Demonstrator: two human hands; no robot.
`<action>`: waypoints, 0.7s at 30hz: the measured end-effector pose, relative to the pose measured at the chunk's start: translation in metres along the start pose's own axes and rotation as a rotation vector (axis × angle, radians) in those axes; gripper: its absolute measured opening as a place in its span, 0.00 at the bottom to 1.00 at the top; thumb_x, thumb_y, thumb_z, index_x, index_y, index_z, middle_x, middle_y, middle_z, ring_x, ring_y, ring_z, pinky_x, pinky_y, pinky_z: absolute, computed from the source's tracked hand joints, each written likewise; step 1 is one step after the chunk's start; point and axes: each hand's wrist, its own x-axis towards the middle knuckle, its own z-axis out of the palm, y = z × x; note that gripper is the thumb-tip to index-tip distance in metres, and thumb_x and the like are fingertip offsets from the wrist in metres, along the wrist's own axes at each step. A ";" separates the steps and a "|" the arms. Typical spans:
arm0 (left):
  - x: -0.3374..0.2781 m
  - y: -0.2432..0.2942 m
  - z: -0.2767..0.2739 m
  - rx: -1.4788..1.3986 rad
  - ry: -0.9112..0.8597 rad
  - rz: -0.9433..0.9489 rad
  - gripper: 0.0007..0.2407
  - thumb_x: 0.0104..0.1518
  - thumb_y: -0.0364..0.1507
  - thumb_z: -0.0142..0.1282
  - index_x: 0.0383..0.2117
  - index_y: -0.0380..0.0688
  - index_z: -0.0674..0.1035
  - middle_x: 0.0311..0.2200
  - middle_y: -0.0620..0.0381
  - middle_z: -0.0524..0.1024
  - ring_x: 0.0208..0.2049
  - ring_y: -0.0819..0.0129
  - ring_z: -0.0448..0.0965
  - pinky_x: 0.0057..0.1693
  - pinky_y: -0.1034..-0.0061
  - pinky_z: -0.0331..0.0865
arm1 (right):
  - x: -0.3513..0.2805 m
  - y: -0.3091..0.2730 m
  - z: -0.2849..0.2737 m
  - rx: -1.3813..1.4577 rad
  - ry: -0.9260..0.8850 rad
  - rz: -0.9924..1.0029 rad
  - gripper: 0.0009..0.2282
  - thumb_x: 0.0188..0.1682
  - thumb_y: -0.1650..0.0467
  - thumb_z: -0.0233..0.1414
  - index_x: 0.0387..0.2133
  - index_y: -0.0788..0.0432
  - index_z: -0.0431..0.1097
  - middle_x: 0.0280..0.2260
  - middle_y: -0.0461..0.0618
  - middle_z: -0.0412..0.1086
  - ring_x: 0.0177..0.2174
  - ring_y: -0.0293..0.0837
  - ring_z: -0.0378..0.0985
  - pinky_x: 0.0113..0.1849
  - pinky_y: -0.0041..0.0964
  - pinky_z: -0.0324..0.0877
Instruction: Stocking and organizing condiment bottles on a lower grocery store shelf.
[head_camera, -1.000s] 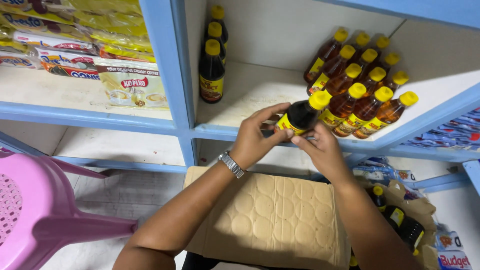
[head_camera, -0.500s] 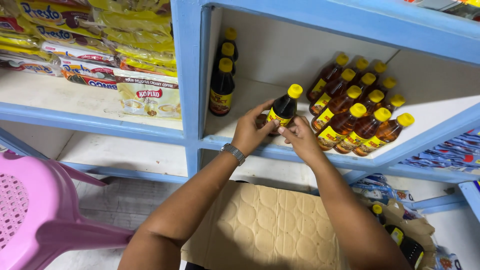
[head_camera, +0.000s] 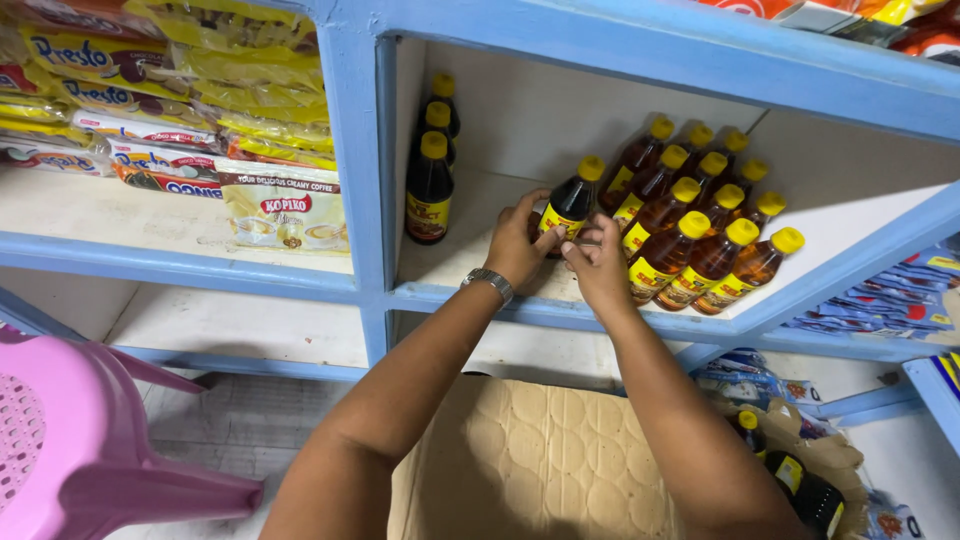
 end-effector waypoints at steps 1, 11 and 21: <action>0.002 0.000 0.002 -0.001 0.001 0.003 0.27 0.53 0.32 0.67 0.61 0.54 0.70 0.40 0.48 0.74 0.38 0.63 0.79 0.48 0.68 0.76 | 0.001 0.004 0.000 -0.001 0.001 -0.003 0.28 0.50 0.76 0.54 0.63 0.59 0.49 0.50 0.53 0.64 0.40 0.38 0.76 0.38 0.31 0.75; 0.026 -0.008 0.032 0.019 0.042 -0.023 0.30 0.51 0.24 0.63 0.63 0.57 0.68 0.42 0.44 0.71 0.39 0.56 0.77 0.48 0.64 0.75 | 0.013 0.022 0.002 -0.190 0.115 -0.070 0.28 0.49 0.80 0.53 0.62 0.60 0.51 0.55 0.59 0.61 0.50 0.47 0.73 0.49 0.39 0.71; 0.056 -0.007 0.047 0.076 0.012 -0.048 0.29 0.50 0.20 0.60 0.62 0.57 0.67 0.49 0.36 0.72 0.48 0.41 0.77 0.52 0.57 0.74 | 0.027 0.019 0.013 -0.228 0.179 -0.031 0.31 0.49 0.82 0.48 0.67 0.56 0.48 0.62 0.59 0.58 0.59 0.53 0.67 0.56 0.43 0.65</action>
